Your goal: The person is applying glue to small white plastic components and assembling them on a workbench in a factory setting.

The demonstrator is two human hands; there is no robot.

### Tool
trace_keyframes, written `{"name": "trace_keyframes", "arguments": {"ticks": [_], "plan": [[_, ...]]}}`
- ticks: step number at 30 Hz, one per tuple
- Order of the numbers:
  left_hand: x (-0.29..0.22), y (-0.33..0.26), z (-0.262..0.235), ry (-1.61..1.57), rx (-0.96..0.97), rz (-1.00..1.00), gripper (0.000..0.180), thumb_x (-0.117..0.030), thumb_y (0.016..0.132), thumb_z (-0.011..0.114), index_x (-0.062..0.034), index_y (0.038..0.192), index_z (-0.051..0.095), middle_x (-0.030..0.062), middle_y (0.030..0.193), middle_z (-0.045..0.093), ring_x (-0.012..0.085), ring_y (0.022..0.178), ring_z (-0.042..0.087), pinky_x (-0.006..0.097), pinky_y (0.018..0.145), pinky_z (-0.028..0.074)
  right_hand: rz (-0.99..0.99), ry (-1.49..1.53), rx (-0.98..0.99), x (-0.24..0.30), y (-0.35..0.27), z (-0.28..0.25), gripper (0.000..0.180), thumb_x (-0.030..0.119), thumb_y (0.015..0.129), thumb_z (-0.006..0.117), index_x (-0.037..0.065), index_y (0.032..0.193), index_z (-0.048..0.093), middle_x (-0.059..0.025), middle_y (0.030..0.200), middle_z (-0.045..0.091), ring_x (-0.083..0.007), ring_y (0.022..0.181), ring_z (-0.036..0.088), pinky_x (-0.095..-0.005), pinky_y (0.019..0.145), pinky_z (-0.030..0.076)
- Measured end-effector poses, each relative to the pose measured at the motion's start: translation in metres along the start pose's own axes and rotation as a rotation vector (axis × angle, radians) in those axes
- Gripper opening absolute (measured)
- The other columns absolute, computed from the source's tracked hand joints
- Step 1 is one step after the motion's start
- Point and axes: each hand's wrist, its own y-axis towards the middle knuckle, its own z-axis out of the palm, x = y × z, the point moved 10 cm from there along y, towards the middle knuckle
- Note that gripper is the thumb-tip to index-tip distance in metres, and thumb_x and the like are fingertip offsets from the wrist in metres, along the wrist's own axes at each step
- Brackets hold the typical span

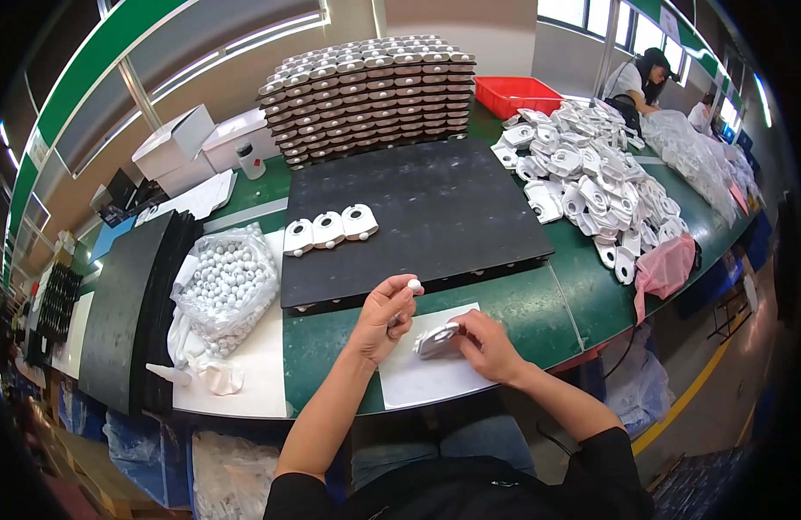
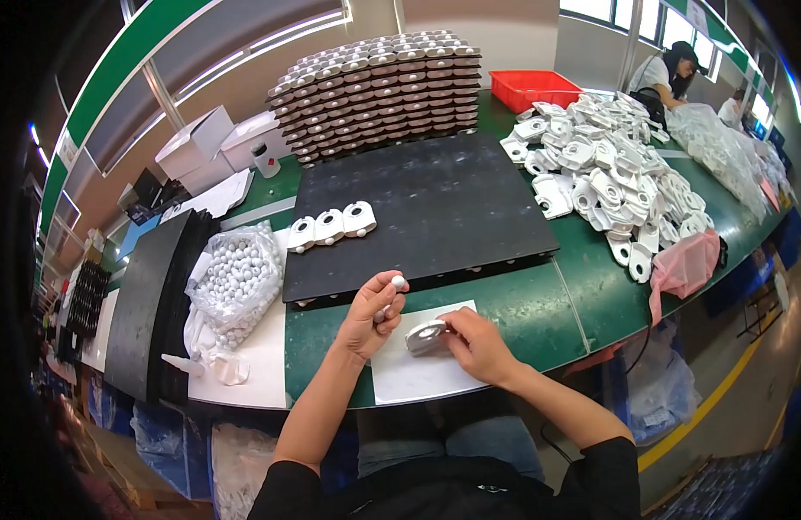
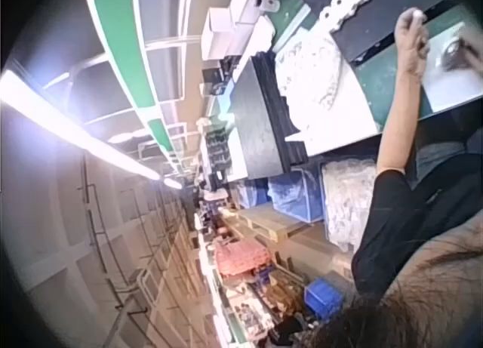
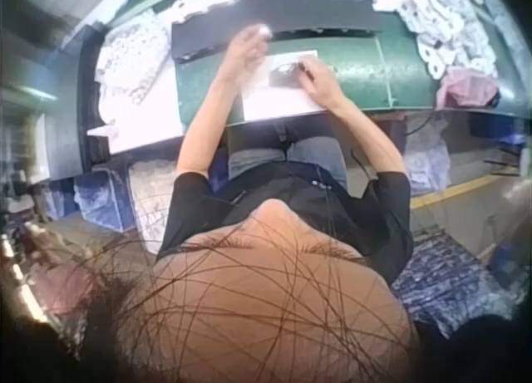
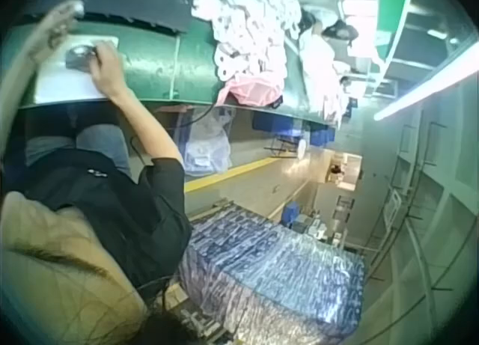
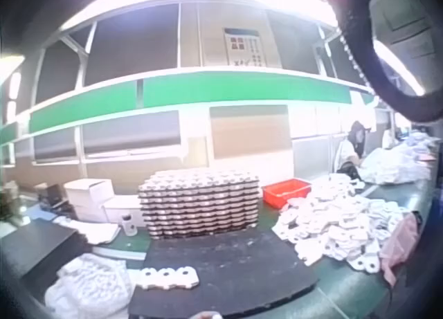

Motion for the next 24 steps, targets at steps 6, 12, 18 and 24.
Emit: {"name": "trace_keyframes", "arguments": {"ticks": [6,12,18,24], "plan": [[-0.002,0.0,0.006,0.017,0.0,0.013,0.021,-0.007,0.081,0.06,-0.0071,0.101,0.054,0.0025,0.088,0.056,0.0032,0.054,0.036,0.015,0.038,0.024,0.244,0.466,0.101,-0.034,-0.004,0.011,0.015,0.0,0.082,0.052,0.003,0.096,0.053,-0.005,0.087,0.057,-0.0128,0.076,0.055,-0.0262,0.064,0.045],[0.003,-0.003,0.006,0.138,0.015,-0.031,0.02,-0.01,0.079,0.064,-0.0043,0.097,0.057,-0.0012,0.071,0.054,0.0011,0.051,0.035,0.015,0.039,0.021,0.335,1.113,0.075,-0.029,-0.002,0.001,0.005,0.008,0.089,0.049,0.009,0.094,0.048,-0.0067,0.099,0.057,-0.0131,0.093,0.052,-0.0266,0.08,0.043],[0.009,-0.007,0.015,0.256,0.02,-0.085,0.02,-0.016,0.081,0.063,-0.0047,0.097,0.057,-0.0009,0.078,0.058,0.0006,0.052,0.036,0.015,0.042,0.024,0.258,1.142,0.063,-0.025,0.002,-0.013,0.008,0.006,0.086,0.053,0.009,0.091,0.047,-0.0095,0.103,0.056,-0.0177,0.095,0.054,-0.0288,0.084,0.043],[0.012,-0.006,0.019,0.289,0.033,-0.115,0.018,-0.013,0.08,0.063,-0.006,0.096,0.058,-0.0017,0.079,0.057,0.0002,0.053,0.037,0.015,0.042,0.024,-0.292,0.4,-0.063,0.022,0.002,-0.055,0.017,-0.003,0.069,0.066,0.006,0.079,0.055,-0.0122,0.101,0.06,-0.0235,0.093,0.057,-0.0314,0.079,0.046]]}}
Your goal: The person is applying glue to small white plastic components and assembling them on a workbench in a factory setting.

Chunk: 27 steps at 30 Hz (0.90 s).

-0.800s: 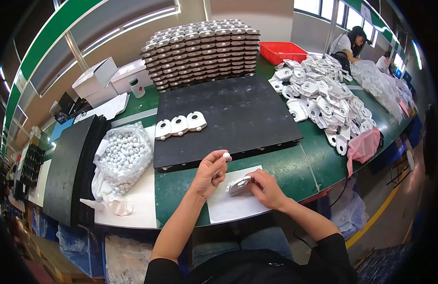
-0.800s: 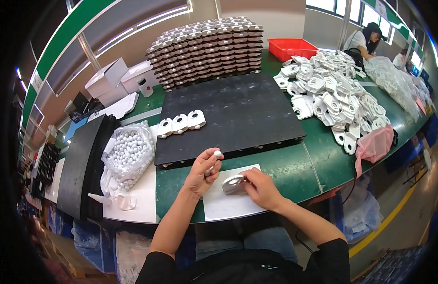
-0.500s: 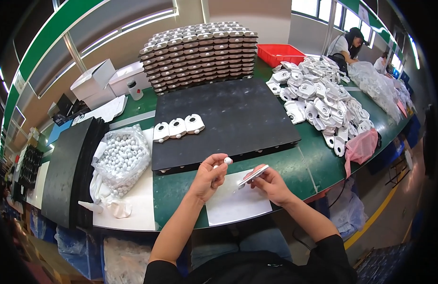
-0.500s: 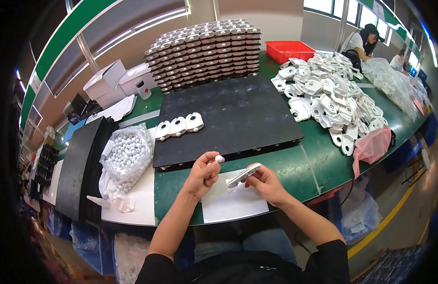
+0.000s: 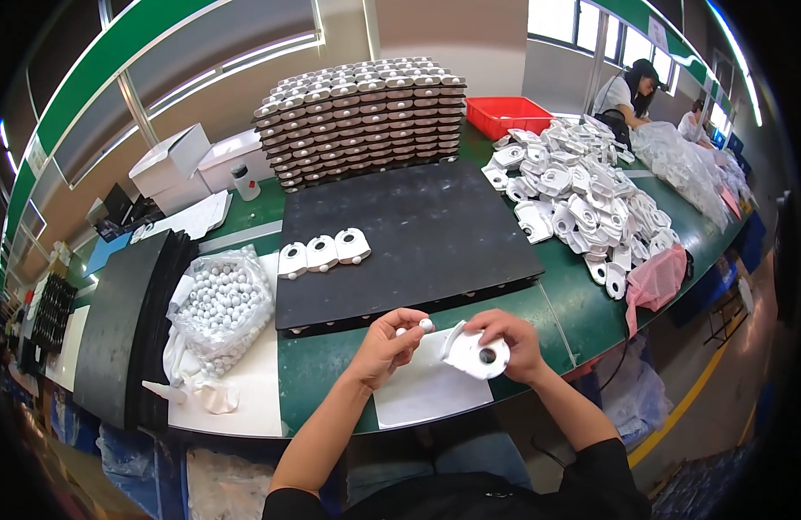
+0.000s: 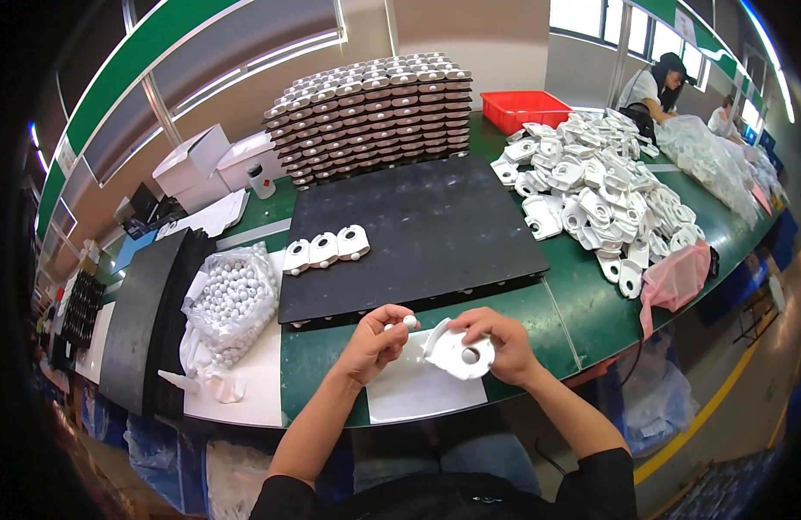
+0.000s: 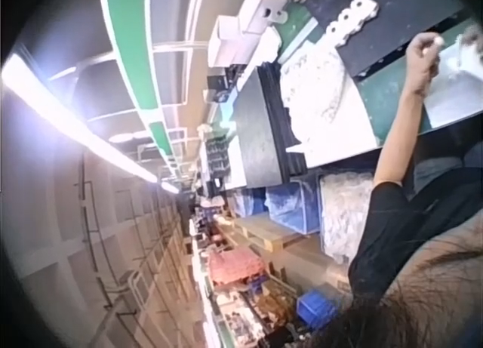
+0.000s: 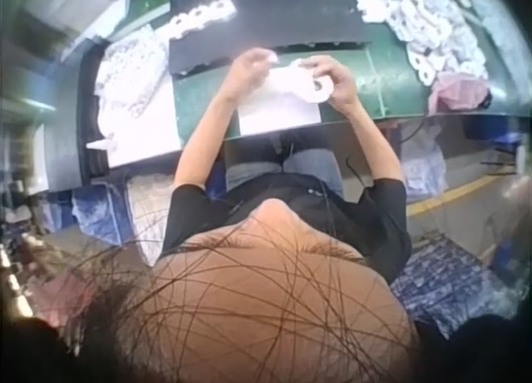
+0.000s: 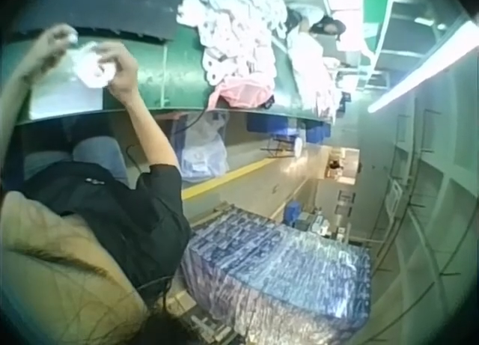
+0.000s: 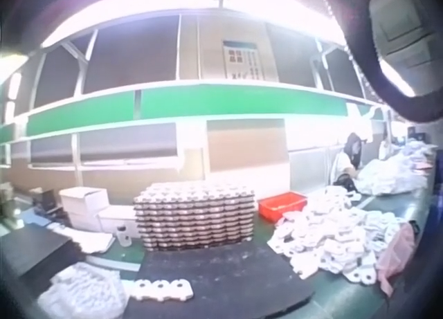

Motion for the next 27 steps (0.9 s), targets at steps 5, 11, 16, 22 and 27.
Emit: {"name": "trace_keyframes", "arguments": {"ticks": [5,11,16,22,27], "plan": [[-0.003,-0.002,-0.002,-0.035,-0.023,0.04,0.025,-0.007,0.074,0.067,-0.0066,0.098,0.059,-0.0049,0.071,0.05,0.0003,0.051,0.035,0.016,0.042,0.023,-0.47,-0.642,0.164,0.056,-0.001,0.023,0.021,-0.002,0.058,0.066,0.005,0.077,0.058,-0.0091,0.098,0.061,-0.0266,0.092,0.058,-0.0332,0.076,0.049],[0.001,-0.002,-0.003,-0.037,-0.015,0.005,0.024,-0.007,0.076,0.065,-0.0063,0.099,0.06,-0.0042,0.072,0.051,0.0005,0.052,0.036,0.015,0.042,0.023,-0.485,-0.595,0.109,0.055,-0.001,0.022,0.017,-0.002,0.062,0.065,0.004,0.077,0.058,-0.0096,0.097,0.061,-0.0269,0.09,0.058,-0.0321,0.076,0.049],[-0.002,-0.002,0.001,0.058,-0.077,0.001,0.025,-0.008,0.077,0.065,-0.0049,0.101,0.059,-0.0042,0.071,0.051,0.0006,0.053,0.039,0.015,0.042,0.025,0.16,0.177,-0.182,-0.02,0.001,0.0,0.015,-0.001,0.085,0.05,0.003,0.1,0.048,-0.011,0.103,0.057,-0.018,0.094,0.056,-0.03,0.083,0.046],[-0.007,-0.002,-0.007,0.162,-0.15,0.065,0.024,-0.004,0.075,0.065,-0.0049,0.099,0.061,-0.0047,0.068,0.051,0.0007,0.051,0.038,0.015,0.042,0.025,0.469,0.494,-0.277,-0.063,-0.008,0.015,0.014,0.008,0.09,0.047,0.006,0.103,0.047,-0.0073,0.101,0.056,-0.0181,0.093,0.056,-0.0324,0.082,0.048],[-0.007,-0.002,-0.008,0.164,-0.165,0.078,0.021,-0.001,0.072,0.066,-0.005,0.093,0.063,-0.0046,0.067,0.051,0.0012,0.05,0.038,0.016,0.041,0.025,0.505,0.515,-0.263,-0.072,-0.01,0.017,0.015,0.009,0.09,0.048,0.006,0.104,0.048,-0.0075,0.1,0.057,-0.0193,0.093,0.057,-0.0318,0.081,0.048]]}}
